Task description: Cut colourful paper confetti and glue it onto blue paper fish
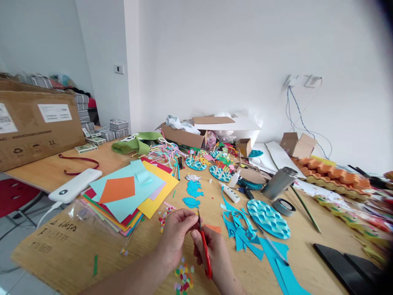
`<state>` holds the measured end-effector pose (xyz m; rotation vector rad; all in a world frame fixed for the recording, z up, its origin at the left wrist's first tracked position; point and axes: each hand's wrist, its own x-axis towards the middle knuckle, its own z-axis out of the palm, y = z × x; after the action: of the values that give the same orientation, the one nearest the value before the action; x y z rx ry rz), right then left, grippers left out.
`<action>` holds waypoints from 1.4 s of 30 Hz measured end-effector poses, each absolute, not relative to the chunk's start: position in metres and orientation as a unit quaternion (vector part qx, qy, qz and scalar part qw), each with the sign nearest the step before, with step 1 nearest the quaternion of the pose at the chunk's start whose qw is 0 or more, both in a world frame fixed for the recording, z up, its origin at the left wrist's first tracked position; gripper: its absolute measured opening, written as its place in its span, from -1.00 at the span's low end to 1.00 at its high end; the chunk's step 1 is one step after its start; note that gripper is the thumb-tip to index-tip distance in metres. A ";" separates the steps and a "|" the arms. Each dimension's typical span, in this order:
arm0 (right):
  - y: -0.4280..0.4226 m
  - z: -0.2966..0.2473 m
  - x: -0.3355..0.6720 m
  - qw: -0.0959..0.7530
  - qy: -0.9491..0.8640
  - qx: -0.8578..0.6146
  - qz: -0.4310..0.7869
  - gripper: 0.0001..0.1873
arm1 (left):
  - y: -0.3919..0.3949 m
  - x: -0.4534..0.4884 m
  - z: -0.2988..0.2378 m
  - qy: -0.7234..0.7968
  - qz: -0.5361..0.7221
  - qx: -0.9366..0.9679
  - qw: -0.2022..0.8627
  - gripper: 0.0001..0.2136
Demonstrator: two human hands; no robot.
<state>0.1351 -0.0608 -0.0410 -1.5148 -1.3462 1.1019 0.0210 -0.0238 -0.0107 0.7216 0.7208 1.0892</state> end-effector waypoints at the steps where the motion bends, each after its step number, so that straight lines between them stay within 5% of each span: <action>1: -0.061 -0.041 0.135 0.405 -0.534 -0.599 0.437 -0.41 | -0.024 0.021 -0.011 0.327 0.494 0.330 0.734 -0.81; 42: -0.061 -0.037 0.138 0.383 -0.535 -0.610 0.442 -0.40 | -0.018 0.017 -0.010 0.335 0.495 0.348 0.723 -0.87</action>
<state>0.1380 -0.0609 -0.0367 -1.5562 -1.3633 1.1265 0.0174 -0.0175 -0.0103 0.7681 0.7391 1.0928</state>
